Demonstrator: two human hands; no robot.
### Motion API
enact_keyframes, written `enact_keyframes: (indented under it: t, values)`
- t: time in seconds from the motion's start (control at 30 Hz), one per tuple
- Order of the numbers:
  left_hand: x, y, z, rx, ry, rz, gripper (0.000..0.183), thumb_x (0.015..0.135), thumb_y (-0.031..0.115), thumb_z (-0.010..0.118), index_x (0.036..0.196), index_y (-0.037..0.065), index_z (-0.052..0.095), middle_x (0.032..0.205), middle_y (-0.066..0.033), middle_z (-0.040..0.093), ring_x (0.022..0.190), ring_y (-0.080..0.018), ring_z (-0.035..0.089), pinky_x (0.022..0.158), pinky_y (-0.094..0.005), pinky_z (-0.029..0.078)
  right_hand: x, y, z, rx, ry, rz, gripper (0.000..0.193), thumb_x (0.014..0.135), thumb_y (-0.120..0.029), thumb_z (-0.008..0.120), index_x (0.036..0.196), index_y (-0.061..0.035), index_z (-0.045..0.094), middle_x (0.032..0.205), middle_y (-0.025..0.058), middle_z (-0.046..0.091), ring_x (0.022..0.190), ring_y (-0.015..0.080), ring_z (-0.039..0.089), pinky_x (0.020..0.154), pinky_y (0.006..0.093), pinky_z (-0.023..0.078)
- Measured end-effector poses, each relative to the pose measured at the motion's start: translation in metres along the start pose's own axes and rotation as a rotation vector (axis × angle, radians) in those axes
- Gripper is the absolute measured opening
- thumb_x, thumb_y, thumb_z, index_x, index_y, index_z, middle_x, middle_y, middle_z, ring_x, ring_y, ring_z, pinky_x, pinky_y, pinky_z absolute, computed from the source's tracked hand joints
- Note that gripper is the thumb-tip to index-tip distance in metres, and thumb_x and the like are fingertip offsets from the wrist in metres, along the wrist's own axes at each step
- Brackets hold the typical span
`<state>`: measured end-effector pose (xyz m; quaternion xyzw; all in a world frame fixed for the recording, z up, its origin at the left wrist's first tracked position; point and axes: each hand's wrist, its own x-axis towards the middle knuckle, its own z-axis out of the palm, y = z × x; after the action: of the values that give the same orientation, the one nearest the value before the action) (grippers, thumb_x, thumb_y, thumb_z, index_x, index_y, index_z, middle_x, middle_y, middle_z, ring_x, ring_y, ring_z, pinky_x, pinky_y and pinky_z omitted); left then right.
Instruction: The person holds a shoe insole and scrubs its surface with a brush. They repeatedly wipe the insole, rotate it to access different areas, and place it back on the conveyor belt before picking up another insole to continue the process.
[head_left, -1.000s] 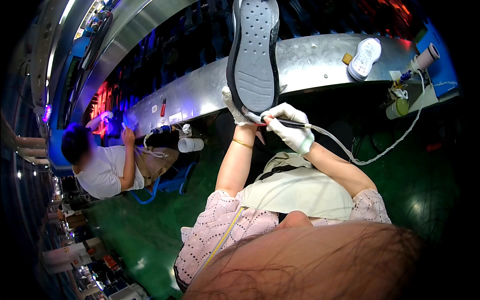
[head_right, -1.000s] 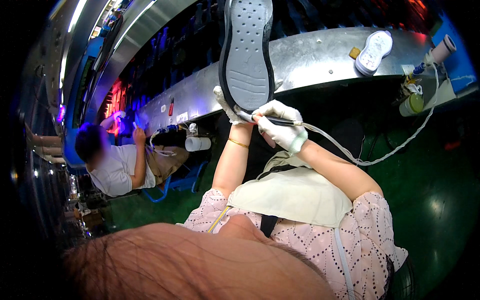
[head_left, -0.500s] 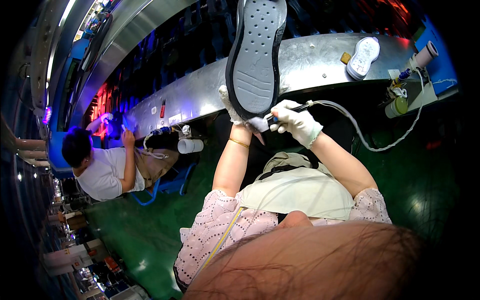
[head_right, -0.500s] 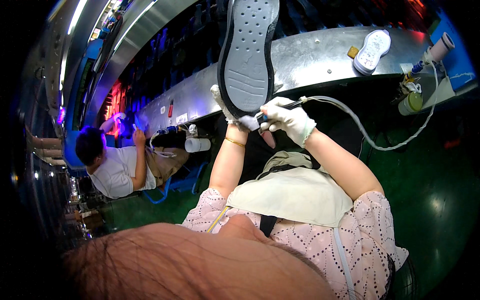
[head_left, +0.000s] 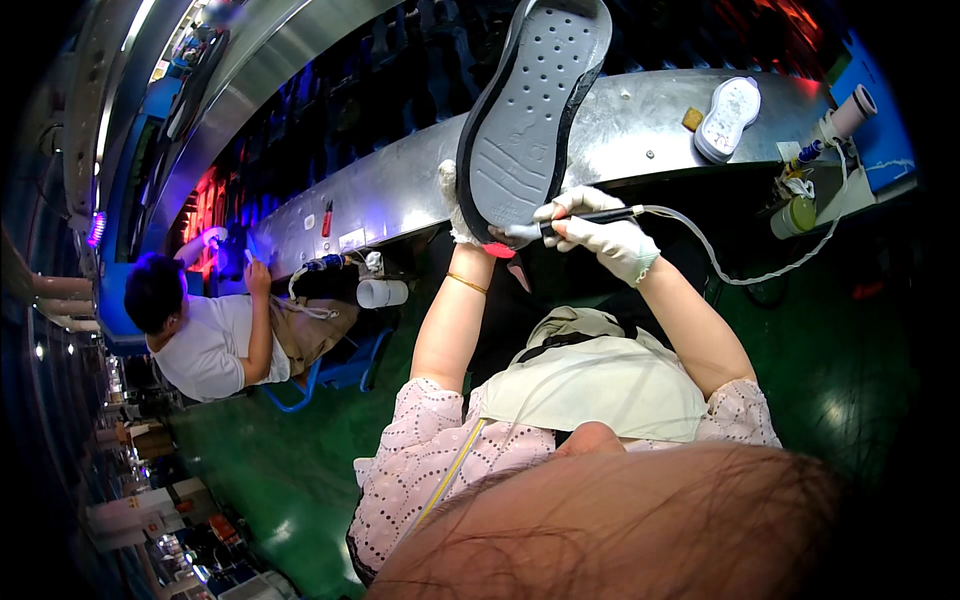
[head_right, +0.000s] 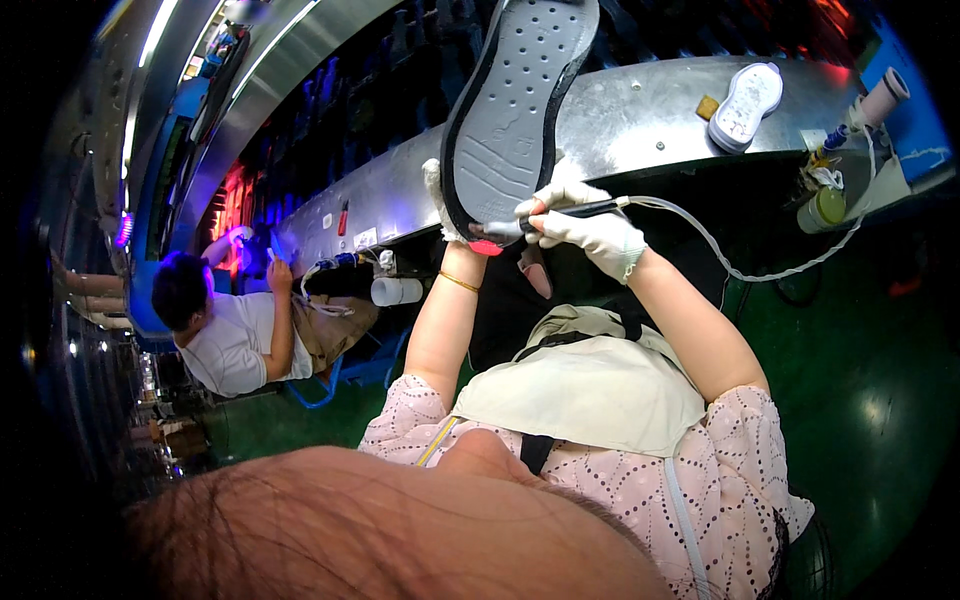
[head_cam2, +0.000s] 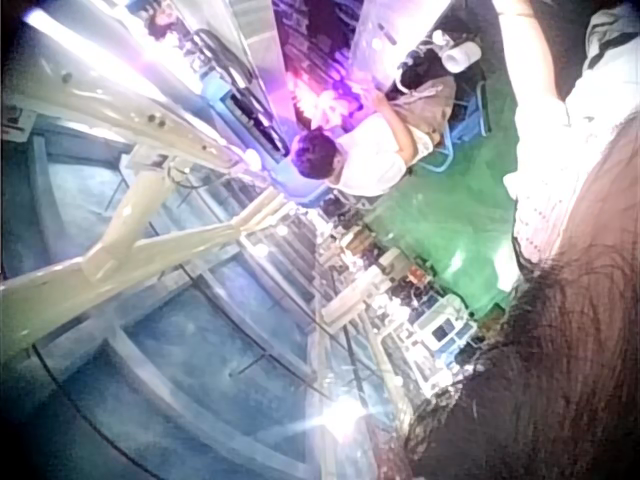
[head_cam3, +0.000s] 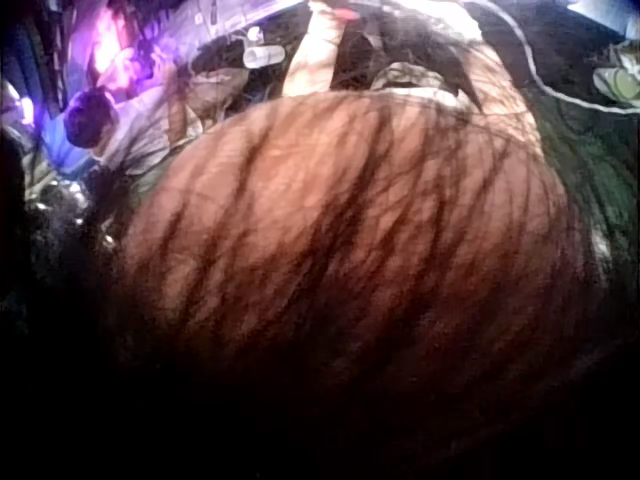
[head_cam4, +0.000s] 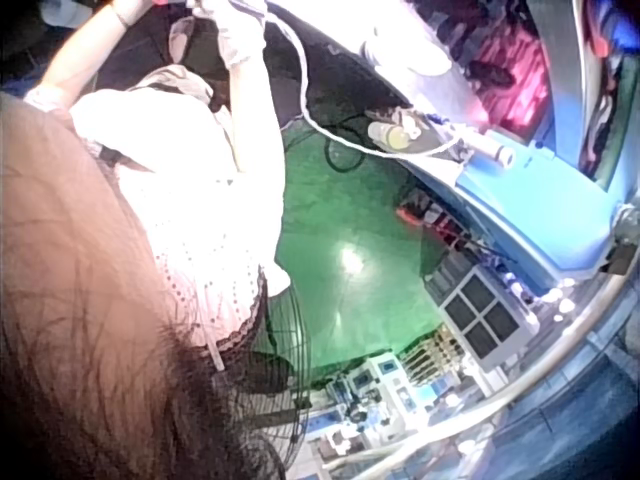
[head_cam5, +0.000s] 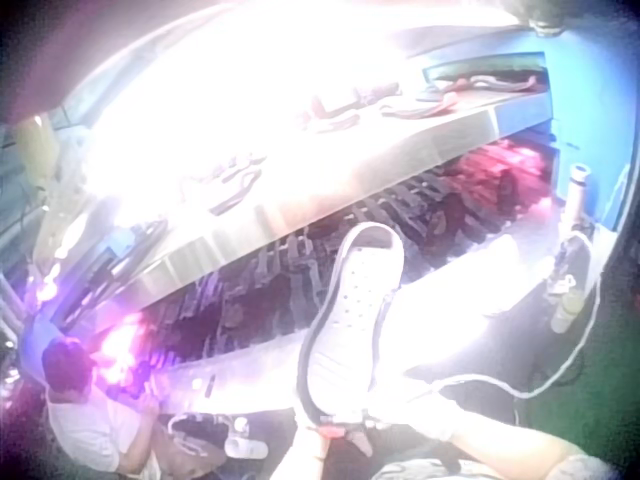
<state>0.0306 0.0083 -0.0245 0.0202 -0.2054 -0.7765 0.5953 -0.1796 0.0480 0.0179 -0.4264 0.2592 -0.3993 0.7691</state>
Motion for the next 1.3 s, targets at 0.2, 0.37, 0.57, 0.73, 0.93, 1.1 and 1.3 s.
enact_keyframes:
  t: [0.2,0.37,0.57,0.73,0.93,1.1,1.3]
  values:
    - [0.012,0.011,0.015,0.022,0.103,-0.107,0.061,0.09,0.05,0.044,0.133,0.006,0.046,0.133,-0.0131,0.049,0.117,-0.0302,0.049,0.102,-0.0435,0.038,0.02,0.004,-0.004,-0.352,-0.159,-0.155,0.011,0.077,0.003,0.067,0.087,-0.0019,0.064,0.098,0.01,0.066,0.088,0.0132,0.062,0.079,0.0269,0.051]
    - [0.018,0.017,0.017,0.227,0.332,-0.246,0.056,0.09,0.042,0.048,0.129,0.002,0.048,0.127,-0.0162,0.054,0.113,-0.0301,0.053,0.1,-0.0429,0.04,0.027,-0.016,-0.024,-0.203,-0.256,0.24,0.014,0.073,-0.002,0.072,0.085,0.0002,0.065,0.088,0.009,0.067,0.071,0.0121,0.061,0.064,0.0232,0.05]
    - [0.018,0.013,0.036,0.342,0.325,-0.343,0.049,0.091,0.035,0.048,0.127,0.001,0.05,0.123,-0.016,0.057,0.11,-0.0273,0.055,0.097,-0.0392,0.043,0.03,-0.028,-0.01,-0.256,-0.203,0.111,0.012,0.075,-0.002,0.071,0.085,-0.0015,0.065,0.087,0.0071,0.066,0.069,0.0119,0.059,0.062,0.0253,0.05]
    - [0.018,0.021,0.032,0.318,0.305,-0.471,0.049,0.091,0.03,0.049,0.13,0.0,0.046,0.125,-0.0178,0.054,0.111,-0.0281,0.054,0.096,-0.0386,0.044,0.034,-0.021,-0.033,-0.504,-0.293,0.2,0.015,0.07,-0.001,0.071,0.085,-0.0027,0.067,0.078,0.0047,0.066,0.069,0.0108,0.062,0.062,0.0242,0.05]
    - [0.017,0.02,0.035,0.39,0.335,-0.493,0.05,0.091,0.031,0.05,0.131,0.001,0.046,0.126,-0.0179,0.054,0.109,-0.029,0.056,0.095,-0.0394,0.045,0.033,-0.03,-0.033,-0.368,-0.192,0.183,0.016,0.071,0.0,0.071,0.087,-0.003,0.067,0.083,0.0053,0.067,0.07,0.0109,0.063,0.062,0.0232,0.051]
    - [0.015,0.021,0.031,0.398,0.406,-0.564,0.048,0.09,0.031,0.05,0.127,0.0,0.05,0.122,-0.0182,0.057,0.106,-0.0296,0.058,0.092,-0.0401,0.048,0.031,-0.033,-0.062,-0.533,-0.245,0.312,0.014,0.07,0.0,0.071,0.083,-0.0019,0.066,0.079,0.0057,0.067,0.069,0.012,0.064,0.062,0.0234,0.051]
    - [0.014,0.017,0.052,0.317,0.253,-0.607,0.048,0.091,0.032,0.05,0.128,0.001,0.05,0.122,-0.0184,0.057,0.105,-0.0291,0.058,0.092,-0.0396,0.047,0.025,-0.045,-0.064,-0.423,-0.118,0.23,0.015,0.075,-0.004,0.072,0.089,-0.0041,0.067,0.079,0.0046,0.067,0.07,0.0113,0.064,0.061,0.0213,0.051]
